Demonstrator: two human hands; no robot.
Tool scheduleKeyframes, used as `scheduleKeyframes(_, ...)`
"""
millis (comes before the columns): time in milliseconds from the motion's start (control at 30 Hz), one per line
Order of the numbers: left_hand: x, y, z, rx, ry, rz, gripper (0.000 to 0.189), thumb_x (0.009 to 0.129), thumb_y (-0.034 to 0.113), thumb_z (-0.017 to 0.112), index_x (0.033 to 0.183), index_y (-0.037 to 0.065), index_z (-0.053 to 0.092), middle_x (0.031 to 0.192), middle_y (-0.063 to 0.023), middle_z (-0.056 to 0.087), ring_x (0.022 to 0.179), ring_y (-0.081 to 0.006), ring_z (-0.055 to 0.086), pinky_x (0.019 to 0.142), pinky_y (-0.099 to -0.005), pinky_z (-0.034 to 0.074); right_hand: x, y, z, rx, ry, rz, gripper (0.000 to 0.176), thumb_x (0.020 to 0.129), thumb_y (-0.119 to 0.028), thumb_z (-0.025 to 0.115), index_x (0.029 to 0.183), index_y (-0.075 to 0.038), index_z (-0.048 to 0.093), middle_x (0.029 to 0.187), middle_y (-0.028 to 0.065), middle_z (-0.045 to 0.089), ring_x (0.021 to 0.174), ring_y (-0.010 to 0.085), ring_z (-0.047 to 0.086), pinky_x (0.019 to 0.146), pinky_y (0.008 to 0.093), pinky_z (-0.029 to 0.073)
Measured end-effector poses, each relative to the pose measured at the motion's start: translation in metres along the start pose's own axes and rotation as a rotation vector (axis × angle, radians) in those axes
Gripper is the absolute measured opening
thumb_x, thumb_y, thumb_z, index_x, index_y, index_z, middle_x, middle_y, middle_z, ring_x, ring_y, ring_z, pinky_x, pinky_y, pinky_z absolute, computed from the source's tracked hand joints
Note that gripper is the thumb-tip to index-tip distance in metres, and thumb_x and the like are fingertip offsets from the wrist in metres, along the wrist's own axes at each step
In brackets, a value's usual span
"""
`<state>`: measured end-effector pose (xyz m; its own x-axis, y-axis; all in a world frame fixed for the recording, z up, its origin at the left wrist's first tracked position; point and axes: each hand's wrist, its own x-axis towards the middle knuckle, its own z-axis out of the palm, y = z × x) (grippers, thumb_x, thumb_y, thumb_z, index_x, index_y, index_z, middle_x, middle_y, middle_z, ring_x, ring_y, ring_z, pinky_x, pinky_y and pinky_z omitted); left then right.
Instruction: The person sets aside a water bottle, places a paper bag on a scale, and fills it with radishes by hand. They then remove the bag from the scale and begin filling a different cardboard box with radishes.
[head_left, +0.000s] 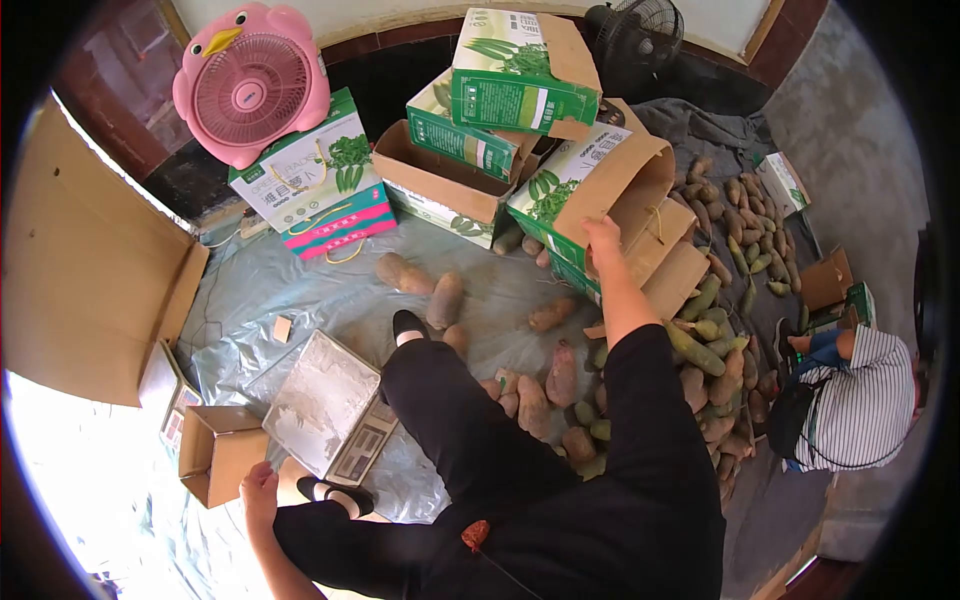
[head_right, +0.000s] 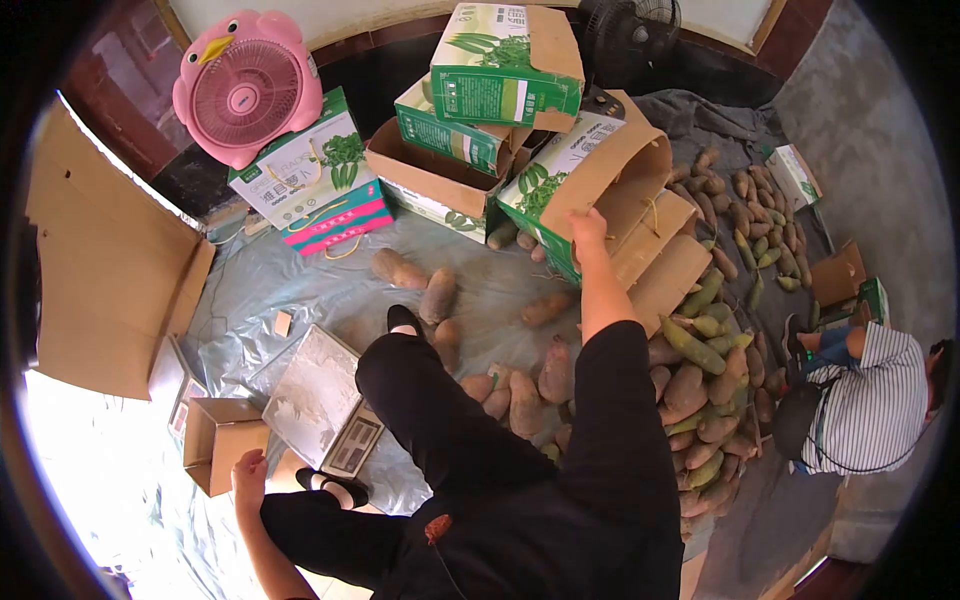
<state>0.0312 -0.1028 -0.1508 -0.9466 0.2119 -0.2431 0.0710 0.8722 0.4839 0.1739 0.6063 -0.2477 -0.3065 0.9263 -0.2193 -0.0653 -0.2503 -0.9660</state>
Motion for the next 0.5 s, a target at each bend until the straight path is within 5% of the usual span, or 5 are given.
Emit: scheduleKeyframes(500, 0.006, -0.004, 0.002, 0.051, -0.012, 0.12, 0.029, 0.076, 0.008, 0.06, 0.103, -0.003, 0.062, 0.088, -0.0195, 0.067, 0.083, -0.0266, 0.066, 0.076, -0.0336, 0.051, -0.106, -0.114, -0.067, -0.081, -0.106, -0.188, 0.026, 0.082, -0.003, 0.057, 0.107, 0.0, 0.06, 0.098, 0.0066, 0.064, 0.086, 0.0152, 0.06, 0.077, 0.0284, 0.047)
